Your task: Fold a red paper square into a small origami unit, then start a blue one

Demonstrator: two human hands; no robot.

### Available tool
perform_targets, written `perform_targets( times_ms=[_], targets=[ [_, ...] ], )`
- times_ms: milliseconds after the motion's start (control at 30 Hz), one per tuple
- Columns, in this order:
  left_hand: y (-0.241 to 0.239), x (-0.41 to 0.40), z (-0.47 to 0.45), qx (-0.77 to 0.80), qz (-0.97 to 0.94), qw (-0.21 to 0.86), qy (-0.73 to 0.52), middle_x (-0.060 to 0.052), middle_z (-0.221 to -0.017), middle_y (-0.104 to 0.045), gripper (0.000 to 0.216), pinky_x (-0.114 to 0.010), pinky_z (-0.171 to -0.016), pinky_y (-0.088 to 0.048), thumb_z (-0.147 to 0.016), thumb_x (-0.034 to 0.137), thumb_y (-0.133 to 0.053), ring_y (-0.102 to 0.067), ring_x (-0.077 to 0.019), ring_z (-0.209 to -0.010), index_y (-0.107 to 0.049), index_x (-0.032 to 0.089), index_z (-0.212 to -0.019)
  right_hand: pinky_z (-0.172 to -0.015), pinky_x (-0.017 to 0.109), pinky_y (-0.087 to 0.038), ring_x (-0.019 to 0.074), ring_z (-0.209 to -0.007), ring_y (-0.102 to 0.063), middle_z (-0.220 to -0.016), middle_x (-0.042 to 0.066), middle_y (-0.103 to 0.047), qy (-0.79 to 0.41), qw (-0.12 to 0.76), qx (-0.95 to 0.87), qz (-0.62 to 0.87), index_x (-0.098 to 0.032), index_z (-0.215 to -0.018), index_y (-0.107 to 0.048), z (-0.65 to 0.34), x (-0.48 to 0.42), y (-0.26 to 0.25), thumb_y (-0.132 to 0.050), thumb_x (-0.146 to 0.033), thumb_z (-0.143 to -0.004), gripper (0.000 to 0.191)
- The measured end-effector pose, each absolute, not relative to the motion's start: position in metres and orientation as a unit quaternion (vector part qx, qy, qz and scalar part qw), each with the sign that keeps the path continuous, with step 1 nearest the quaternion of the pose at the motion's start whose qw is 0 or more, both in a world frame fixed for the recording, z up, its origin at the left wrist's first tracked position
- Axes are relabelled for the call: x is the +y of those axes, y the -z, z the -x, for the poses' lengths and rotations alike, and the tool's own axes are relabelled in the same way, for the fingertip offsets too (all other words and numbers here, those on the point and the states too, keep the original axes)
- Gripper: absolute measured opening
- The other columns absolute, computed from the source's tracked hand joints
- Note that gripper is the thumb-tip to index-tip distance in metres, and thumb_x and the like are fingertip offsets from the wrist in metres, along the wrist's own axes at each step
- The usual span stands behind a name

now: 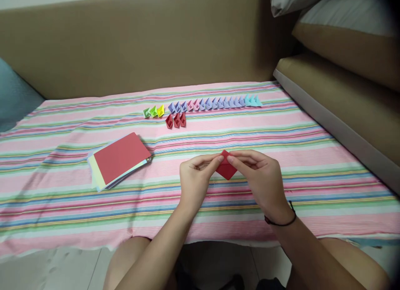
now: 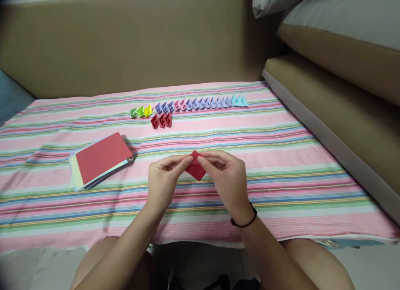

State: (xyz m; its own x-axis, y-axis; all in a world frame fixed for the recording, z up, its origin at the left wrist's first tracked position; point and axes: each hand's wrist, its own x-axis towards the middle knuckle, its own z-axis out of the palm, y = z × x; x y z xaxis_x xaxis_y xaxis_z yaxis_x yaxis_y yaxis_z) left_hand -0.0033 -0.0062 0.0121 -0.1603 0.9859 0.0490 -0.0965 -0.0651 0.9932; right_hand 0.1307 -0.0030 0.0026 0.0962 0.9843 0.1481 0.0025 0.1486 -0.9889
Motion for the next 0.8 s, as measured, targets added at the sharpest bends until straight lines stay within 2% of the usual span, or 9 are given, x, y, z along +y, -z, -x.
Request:
perform_targets(
  times_ms=[167,333,500,633,800],
  targets=[
    [-0.015,-0.006,0.008,0.506,-0.494,0.435,-0.557,-0.003,-0.075,-0.074,0.009,-0.027,-0.063,-0.056,-0.069,0.025,-0.072,-0.070,-0.0196,-0.070,-0.075,0.018,-0.075,-0.069,0.030,-0.057,0.0185,-0.078,-0.068,-0.080,0.002,-0.072,-0.490,0.529,-0.530,0.447,-0.022,-0.096,-0.068,-0.134,0.001,-0.004,-0.068,-0.033,-0.076,0.023],
    [-0.011,-0.005,0.016,0.483,-0.576,0.417,-0.511,-0.003,-0.077,-0.074,0.010,-0.026,-0.062,-0.056,-0.072,0.027,-0.070,-0.069,-0.0197,-0.071,-0.075,0.020,-0.077,-0.067,0.031,-0.057,0.0193,-0.077,-0.068,-0.081,0.003,-0.072,-0.489,0.496,-0.563,0.444,-0.021,-0.080,-0.069,-0.142,0.006,-0.006,-0.069,-0.036,-0.074,0.016],
    [-0.013,-0.003,0.021,0.481,-0.628,0.360,-0.495,-0.003,-0.077,-0.074,0.009,-0.026,-0.064,-0.054,-0.074,0.026,-0.068,-0.069,-0.0192,-0.071,-0.075,0.022,-0.078,-0.071,0.034,-0.058,0.0205,-0.080,-0.068,-0.082,0.004,-0.072,-0.533,0.462,-0.555,0.442,-0.021,-0.089,-0.068,-0.143,0.006,-0.005,-0.072,-0.037,-0.072,0.024],
    [-0.015,-0.002,0.022,0.471,-0.653,0.329,-0.494,-0.002,-0.078,-0.074,0.008,-0.027,-0.066,-0.054,-0.075,0.024,-0.068,-0.069,-0.0183,-0.070,-0.075,0.023,-0.077,-0.074,0.036,-0.058,0.0206,-0.081,-0.069,-0.082,0.004,-0.072,-0.550,0.468,-0.527,0.448,-0.021,-0.089,-0.068,-0.143,0.006,-0.006,-0.076,-0.035,-0.067,0.028],
    [-0.017,-0.002,0.022,0.458,-0.663,0.321,-0.498,-0.002,-0.078,-0.074,0.008,-0.027,-0.066,-0.054,-0.075,0.024,-0.068,-0.069,-0.0180,-0.070,-0.075,0.023,-0.077,-0.073,0.034,-0.058,0.0191,-0.079,-0.069,-0.081,0.003,-0.072,-0.570,0.469,-0.523,0.426,-0.021,-0.082,-0.070,-0.144,0.006,-0.009,-0.075,-0.034,-0.068,0.020]
  ],
)
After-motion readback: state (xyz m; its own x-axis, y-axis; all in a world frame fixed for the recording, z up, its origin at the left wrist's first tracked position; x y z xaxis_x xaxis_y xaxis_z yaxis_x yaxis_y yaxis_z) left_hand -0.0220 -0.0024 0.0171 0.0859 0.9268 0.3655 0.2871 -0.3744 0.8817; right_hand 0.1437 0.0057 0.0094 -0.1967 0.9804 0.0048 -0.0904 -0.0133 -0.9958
